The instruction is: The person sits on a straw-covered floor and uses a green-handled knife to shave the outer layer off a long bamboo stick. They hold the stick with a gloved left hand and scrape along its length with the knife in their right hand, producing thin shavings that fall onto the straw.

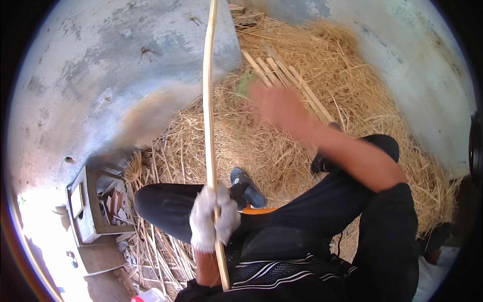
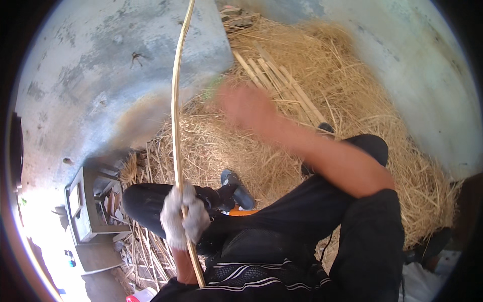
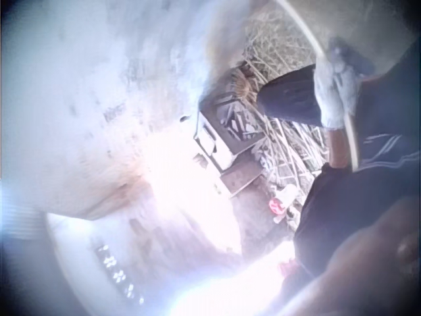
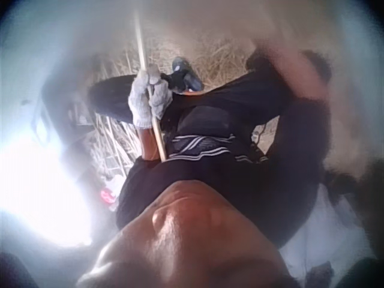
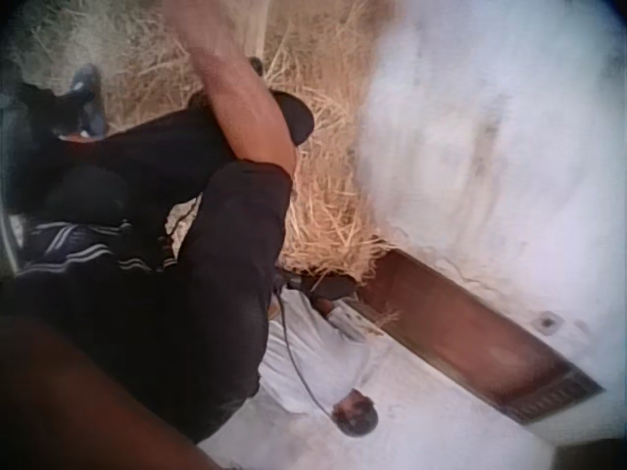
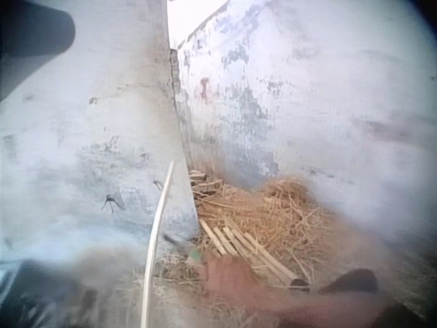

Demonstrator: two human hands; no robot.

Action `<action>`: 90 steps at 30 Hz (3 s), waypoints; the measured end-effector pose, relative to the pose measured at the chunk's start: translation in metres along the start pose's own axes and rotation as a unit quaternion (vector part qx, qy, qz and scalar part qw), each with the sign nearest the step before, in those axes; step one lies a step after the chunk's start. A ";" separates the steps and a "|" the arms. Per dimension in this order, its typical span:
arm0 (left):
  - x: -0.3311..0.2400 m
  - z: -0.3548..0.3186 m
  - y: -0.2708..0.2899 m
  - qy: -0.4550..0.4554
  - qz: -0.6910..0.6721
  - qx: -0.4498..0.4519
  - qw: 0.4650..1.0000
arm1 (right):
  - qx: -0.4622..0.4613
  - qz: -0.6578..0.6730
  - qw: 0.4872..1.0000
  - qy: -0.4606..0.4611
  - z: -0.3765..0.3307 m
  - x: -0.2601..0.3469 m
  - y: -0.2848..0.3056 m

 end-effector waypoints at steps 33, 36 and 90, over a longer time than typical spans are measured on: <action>0.000 -0.049 0.011 -0.076 0.040 -0.074 0.994 | -0.143 -0.158 0.923 -0.321 -0.056 -0.288 0.063; -0.003 -0.030 0.031 -0.034 0.043 -0.041 0.998 | -0.083 0.159 0.928 -0.328 -0.014 -0.199 0.031; 0.076 -0.056 -0.012 0.146 0.045 0.048 0.987 | -0.011 0.071 0.846 -0.529 -0.080 -0.317 0.066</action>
Point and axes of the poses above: each hand's wrist, its own z-axis towards the middle knuckle, its own y-axis out of the back of the hand, x = y × z, the point moved 10 cm from there along z, towards the middle knuckle, and after that the axes turned 7 degrees about y, right-handed, at the moved point
